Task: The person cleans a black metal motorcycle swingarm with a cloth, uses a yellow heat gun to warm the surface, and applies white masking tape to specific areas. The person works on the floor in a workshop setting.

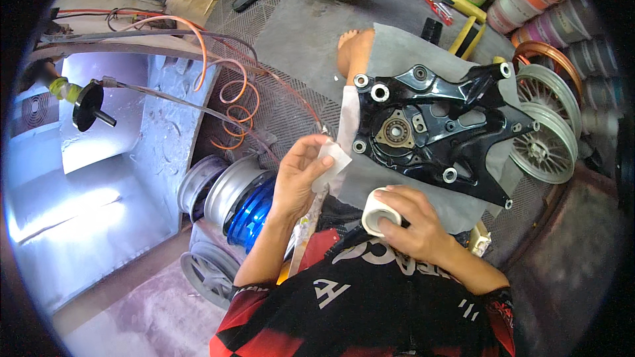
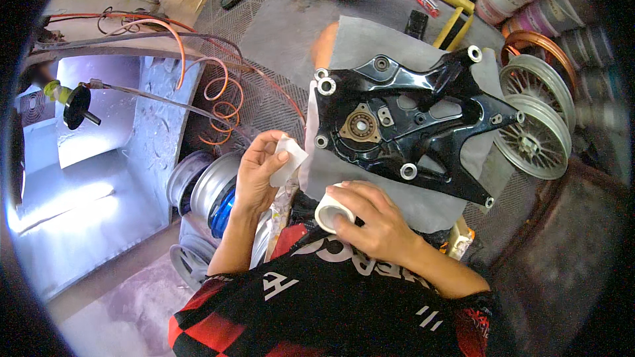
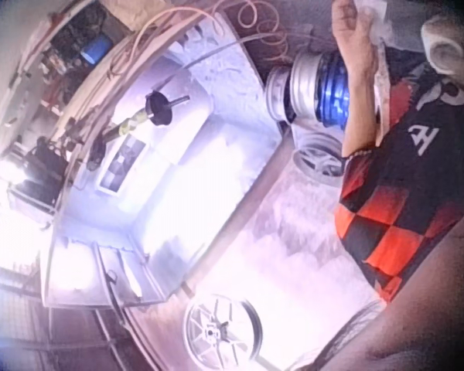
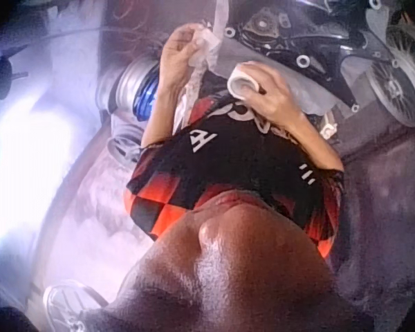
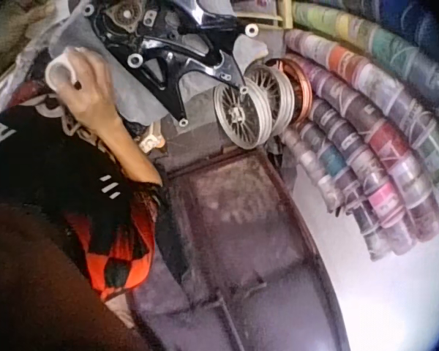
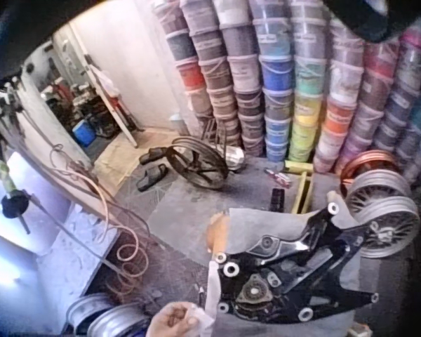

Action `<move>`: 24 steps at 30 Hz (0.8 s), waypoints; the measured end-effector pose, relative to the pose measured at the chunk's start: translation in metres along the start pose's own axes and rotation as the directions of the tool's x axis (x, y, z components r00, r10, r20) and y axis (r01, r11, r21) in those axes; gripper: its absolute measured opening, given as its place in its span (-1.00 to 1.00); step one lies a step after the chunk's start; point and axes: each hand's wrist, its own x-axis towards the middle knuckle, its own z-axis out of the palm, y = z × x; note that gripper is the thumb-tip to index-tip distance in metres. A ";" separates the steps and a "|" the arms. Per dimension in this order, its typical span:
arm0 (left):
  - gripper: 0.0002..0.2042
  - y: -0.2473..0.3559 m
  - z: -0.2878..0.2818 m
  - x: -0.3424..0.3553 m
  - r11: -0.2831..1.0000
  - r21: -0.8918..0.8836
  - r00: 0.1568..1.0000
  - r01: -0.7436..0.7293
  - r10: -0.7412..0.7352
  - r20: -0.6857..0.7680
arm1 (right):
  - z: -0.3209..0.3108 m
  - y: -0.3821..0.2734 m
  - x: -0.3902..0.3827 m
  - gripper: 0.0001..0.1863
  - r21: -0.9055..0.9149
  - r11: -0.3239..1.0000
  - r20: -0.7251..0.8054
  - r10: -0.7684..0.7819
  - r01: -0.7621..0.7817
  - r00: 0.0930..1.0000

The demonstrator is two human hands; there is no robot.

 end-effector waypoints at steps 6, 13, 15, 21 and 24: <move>-0.70 0.031 0.014 0.001 0.979 0.160 0.958 -0.127 0.080 0.275 | -0.004 -0.002 0.014 -0.76 0.064 0.997 0.206 0.035 -0.049 0.978; -0.76 0.067 0.083 0.003 0.856 0.419 0.789 -0.301 -0.023 0.615 | -0.085 -0.023 0.054 -0.65 -0.010 0.980 -0.326 0.187 -0.201 0.927; -0.72 0.072 0.098 0.009 0.810 0.440 0.701 -0.387 -0.052 0.712 | -0.092 -0.015 0.048 -0.66 0.029 0.974 -0.253 0.226 -0.226 0.941; -0.71 0.068 0.133 0.020 0.819 0.403 0.615 -0.408 -0.079 0.784 | -0.103 -0.015 0.033 -0.79 0.085 0.947 -0.450 0.313 -0.308 0.837; -0.68 0.069 0.142 0.022 0.764 0.471 0.611 -0.441 -0.129 0.781 | -0.108 -0.012 0.025 -0.82 0.069 0.946 -0.415 0.315 -0.316 0.853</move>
